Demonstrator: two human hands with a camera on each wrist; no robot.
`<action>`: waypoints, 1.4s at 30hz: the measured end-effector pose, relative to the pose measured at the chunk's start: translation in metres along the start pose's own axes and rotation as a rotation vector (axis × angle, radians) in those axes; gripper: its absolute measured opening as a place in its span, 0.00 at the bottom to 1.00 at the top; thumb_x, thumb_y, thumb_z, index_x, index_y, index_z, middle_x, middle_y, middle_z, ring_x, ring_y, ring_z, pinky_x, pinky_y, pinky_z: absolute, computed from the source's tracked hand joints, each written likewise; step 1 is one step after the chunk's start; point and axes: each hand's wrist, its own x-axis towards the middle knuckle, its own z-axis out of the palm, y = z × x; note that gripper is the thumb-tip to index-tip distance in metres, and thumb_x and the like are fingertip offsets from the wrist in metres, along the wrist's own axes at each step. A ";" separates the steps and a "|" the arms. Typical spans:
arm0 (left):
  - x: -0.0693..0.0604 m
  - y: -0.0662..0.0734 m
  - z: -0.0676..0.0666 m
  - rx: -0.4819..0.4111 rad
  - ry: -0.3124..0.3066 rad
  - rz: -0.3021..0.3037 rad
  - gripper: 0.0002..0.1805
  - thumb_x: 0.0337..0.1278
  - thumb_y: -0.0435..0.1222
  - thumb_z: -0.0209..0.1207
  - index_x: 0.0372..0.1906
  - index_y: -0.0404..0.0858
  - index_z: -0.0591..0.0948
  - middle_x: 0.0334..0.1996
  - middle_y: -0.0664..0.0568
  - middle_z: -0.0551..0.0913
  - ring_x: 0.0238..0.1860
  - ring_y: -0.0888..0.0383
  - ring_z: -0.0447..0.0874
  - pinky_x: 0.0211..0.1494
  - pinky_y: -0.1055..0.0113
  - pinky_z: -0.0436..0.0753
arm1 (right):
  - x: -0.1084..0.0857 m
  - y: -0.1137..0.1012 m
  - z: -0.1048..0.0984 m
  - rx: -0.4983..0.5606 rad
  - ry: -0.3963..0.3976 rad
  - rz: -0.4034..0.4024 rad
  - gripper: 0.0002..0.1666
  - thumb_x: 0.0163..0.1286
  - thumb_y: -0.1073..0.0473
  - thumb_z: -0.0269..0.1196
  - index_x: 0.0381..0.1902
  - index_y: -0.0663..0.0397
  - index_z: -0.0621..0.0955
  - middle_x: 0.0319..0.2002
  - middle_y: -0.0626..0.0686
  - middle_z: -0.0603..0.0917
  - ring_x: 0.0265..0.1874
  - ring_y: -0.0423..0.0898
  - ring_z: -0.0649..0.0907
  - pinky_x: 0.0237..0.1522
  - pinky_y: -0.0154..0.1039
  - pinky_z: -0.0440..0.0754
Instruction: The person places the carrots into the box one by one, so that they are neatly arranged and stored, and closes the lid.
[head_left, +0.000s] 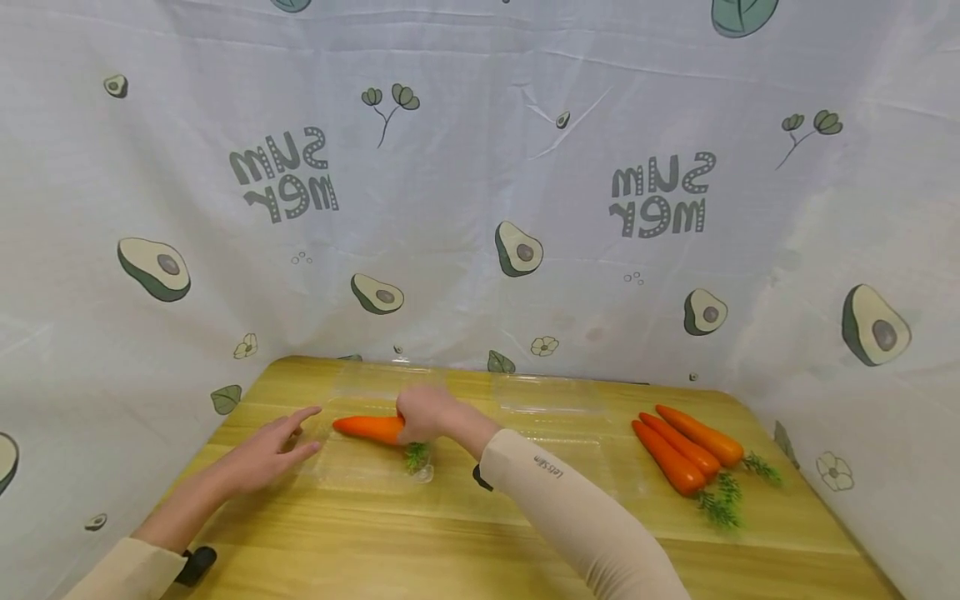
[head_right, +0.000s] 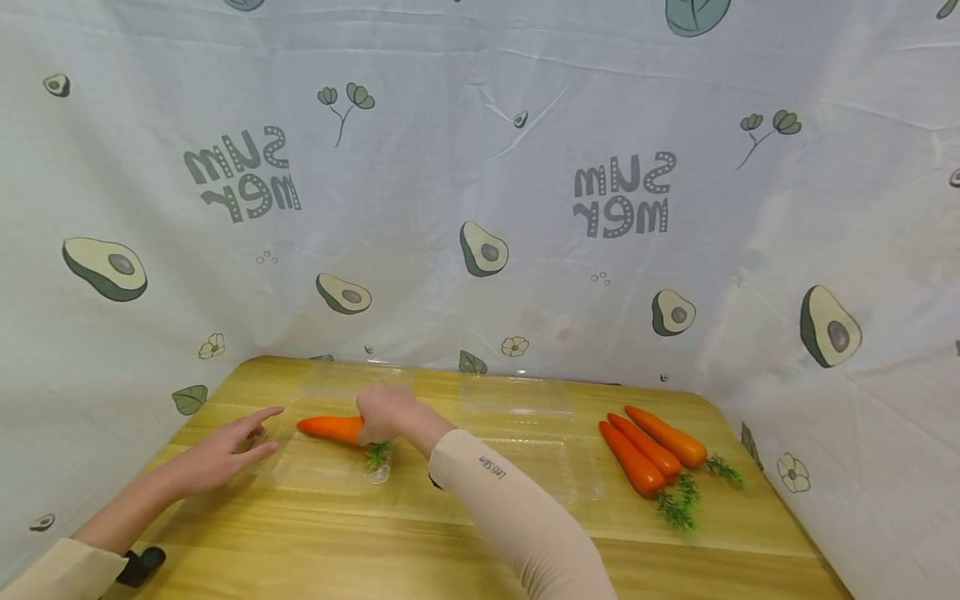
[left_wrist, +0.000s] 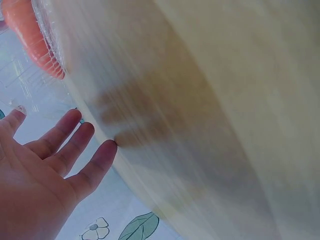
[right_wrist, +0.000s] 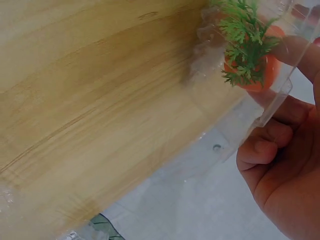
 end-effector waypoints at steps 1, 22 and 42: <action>0.000 0.000 0.000 0.000 0.000 0.001 0.39 0.74 0.55 0.52 0.78 0.39 0.59 0.66 0.29 0.71 0.65 0.33 0.72 0.61 0.36 0.74 | 0.000 0.000 0.001 -0.013 -0.001 0.003 0.16 0.62 0.50 0.69 0.20 0.46 0.77 0.17 0.43 0.70 0.18 0.40 0.67 0.20 0.36 0.63; -0.002 -0.009 0.000 -0.009 -0.004 -0.002 0.38 0.74 0.54 0.53 0.78 0.41 0.59 0.66 0.34 0.72 0.64 0.38 0.73 0.59 0.39 0.75 | 0.007 -0.009 0.008 -0.094 0.020 0.056 0.18 0.62 0.49 0.68 0.19 0.44 0.74 0.19 0.43 0.71 0.20 0.42 0.70 0.21 0.39 0.69; 0.004 -0.005 -0.004 0.000 -0.011 0.011 0.36 0.74 0.53 0.53 0.78 0.41 0.62 0.66 0.32 0.71 0.64 0.34 0.72 0.61 0.35 0.73 | 0.002 0.000 0.007 -0.027 0.074 0.020 0.13 0.64 0.48 0.68 0.24 0.45 0.79 0.21 0.43 0.73 0.22 0.41 0.71 0.22 0.38 0.67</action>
